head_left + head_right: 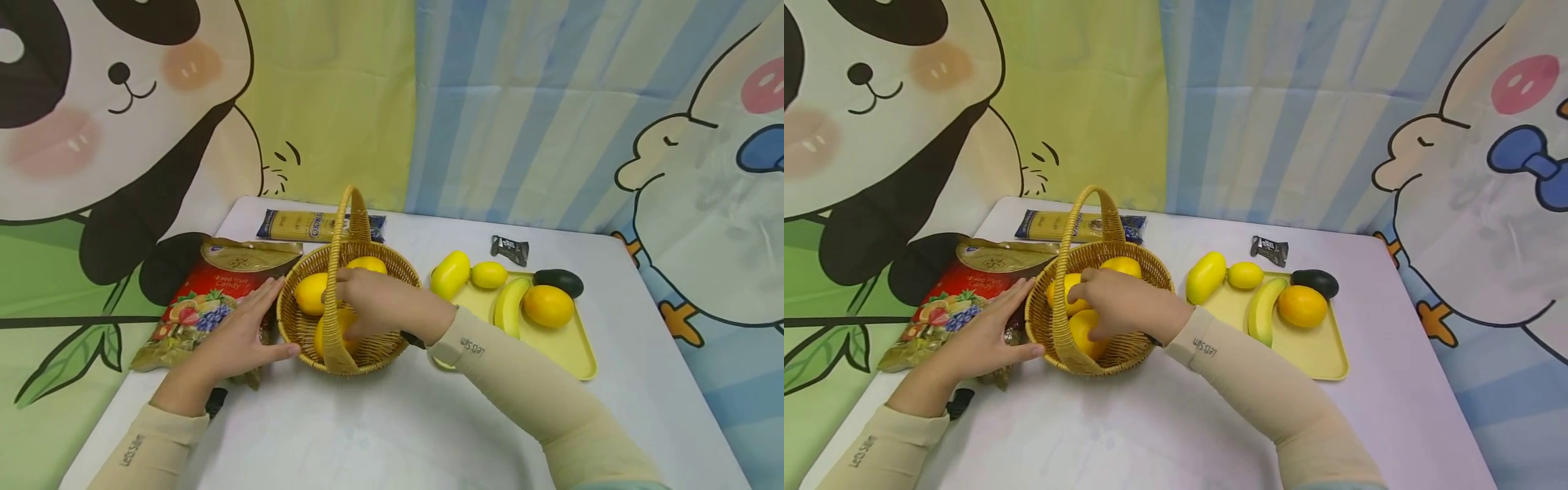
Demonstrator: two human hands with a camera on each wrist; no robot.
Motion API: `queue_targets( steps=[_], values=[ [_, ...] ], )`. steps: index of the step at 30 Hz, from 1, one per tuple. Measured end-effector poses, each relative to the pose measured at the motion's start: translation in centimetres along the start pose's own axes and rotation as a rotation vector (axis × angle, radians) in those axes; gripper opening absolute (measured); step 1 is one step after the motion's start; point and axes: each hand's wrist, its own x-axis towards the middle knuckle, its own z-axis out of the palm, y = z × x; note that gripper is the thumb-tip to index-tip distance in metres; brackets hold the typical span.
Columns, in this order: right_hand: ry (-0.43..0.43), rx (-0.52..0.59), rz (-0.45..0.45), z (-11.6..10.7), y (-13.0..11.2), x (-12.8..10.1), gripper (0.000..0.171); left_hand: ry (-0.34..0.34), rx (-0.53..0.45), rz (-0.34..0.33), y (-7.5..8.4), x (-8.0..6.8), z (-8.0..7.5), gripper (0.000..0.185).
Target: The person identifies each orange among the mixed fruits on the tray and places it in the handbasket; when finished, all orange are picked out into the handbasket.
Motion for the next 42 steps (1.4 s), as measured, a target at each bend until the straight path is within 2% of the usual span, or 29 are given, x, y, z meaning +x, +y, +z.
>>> queue_targets(
  steps=[4, 13, 21, 31, 36, 42],
  values=[
    [0.006, 0.016, 0.083, -1.1, 1.0, -1.2, 0.065, -0.009, -0.006, -0.002, 0.2, 0.1, 0.0, 0.126],
    [0.065, 0.088, 0.155, -2.5, 3.3, -3.4, 0.066, -0.011, -0.003, 0.002, 0.3, 0.1, 0.0, 0.126],
    [0.16, 0.134, 0.225, -3.7, 5.6, -6.7, 0.066, -0.017, 0.0, -0.014, 0.1, 0.3, 0.2, 0.127],
    [0.204, 0.182, 0.351, -3.3, 8.5, -10.5, 0.067, -0.009, -0.011, 0.006, -0.5, 0.4, 0.3, 0.127],
    [0.236, 0.2, 0.443, -2.8, 10.0, -12.5, 0.066, -0.006, -0.016, 0.015, -0.5, 0.4, 0.4, 0.127],
    [0.285, 0.217, 0.508, -2.2, 11.4, -14.8, 0.067, 0.0, -0.016, 0.015, -0.4, 0.3, 0.3, 0.128]
  ],
)
